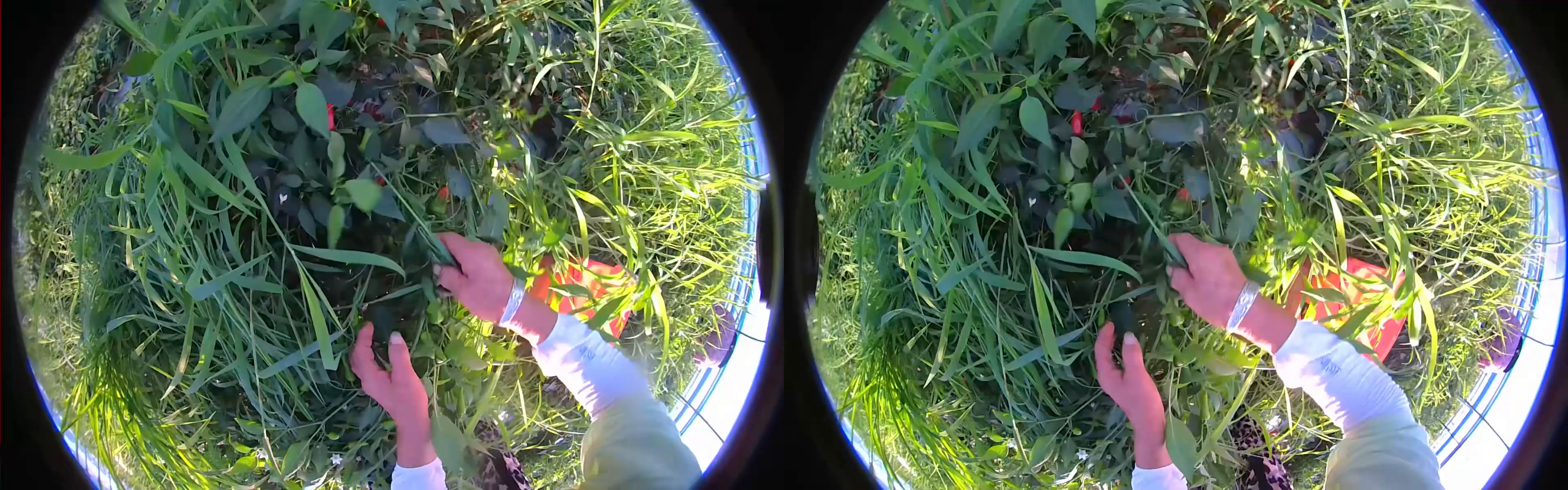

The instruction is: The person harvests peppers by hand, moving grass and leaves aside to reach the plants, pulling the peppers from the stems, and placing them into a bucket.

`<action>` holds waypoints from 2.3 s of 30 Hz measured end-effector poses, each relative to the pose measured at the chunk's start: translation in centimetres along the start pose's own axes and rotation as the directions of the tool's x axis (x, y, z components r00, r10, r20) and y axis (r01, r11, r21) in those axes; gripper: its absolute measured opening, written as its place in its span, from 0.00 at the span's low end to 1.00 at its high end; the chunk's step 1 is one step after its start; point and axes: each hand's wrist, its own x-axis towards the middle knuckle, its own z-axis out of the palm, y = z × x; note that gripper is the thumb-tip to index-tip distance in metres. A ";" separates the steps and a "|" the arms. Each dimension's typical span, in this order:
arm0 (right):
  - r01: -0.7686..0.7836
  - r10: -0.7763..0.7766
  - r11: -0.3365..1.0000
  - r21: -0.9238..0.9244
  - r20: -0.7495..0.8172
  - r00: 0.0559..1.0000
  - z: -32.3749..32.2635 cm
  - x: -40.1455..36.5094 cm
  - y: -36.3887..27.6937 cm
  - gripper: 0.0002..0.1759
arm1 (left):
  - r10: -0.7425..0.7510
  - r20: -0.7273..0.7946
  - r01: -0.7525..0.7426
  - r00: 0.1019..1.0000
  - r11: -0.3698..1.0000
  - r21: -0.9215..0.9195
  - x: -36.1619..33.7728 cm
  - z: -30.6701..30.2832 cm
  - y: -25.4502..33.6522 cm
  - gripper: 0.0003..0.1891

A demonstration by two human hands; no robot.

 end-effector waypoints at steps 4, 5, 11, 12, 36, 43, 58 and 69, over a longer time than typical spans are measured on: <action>-0.141 0.128 0.946 0.293 0.063 0.990 0.7 -3.0 -3.3 0.18 | -0.166 0.071 0.178 0.984 0.957 -0.228 0.8 -0.2 2.2 0.20; -0.154 0.139 0.941 0.302 0.069 0.988 1.6 -3.8 -3.6 0.18 | -0.259 0.123 0.286 0.958 0.896 -0.340 1.0 -0.5 2.7 0.20; -0.040 0.031 0.961 0.272 0.040 0.999 7.1 -8.2 -5.8 0.21 | -0.359 0.444 0.534 0.821 0.759 -0.374 2.6 -2.3 3.7 0.17; -0.059 0.052 0.952 0.301 0.031 0.998 7.9 -9.0 -6.2 0.21 | -0.386 0.400 0.523 0.832 0.785 -0.331 2.5 -2.2 4.8 0.15; -0.022 0.074 0.957 -0.288 0.169 0.983 7.3 -2.5 -5.2 0.27 | -0.389 0.078 0.382 0.918 0.919 0.093 4.0 -2.7 2.6 0.23; -0.027 0.066 0.974 -0.223 0.169 0.983 10.4 -7.2 -5.3 0.29 | -0.400 0.372 0.397 0.838 0.914 0.086 4.6 -3.2 2.5 0.22; 0.080 -0.089 0.967 -0.242 -0.026 0.996 -2.1 8.2 1.0 0.09 | -0.382 0.121 0.394 0.916 0.914 -0.098 4.6 -2.9 2.1 0.11; 0.028 0.090 0.800 -0.599 0.167 0.982 3.6 13.5 7.1 0.13 | -0.313 0.129 0.312 0.941 0.950 0.031 4.2 -2.6 2.6 0.10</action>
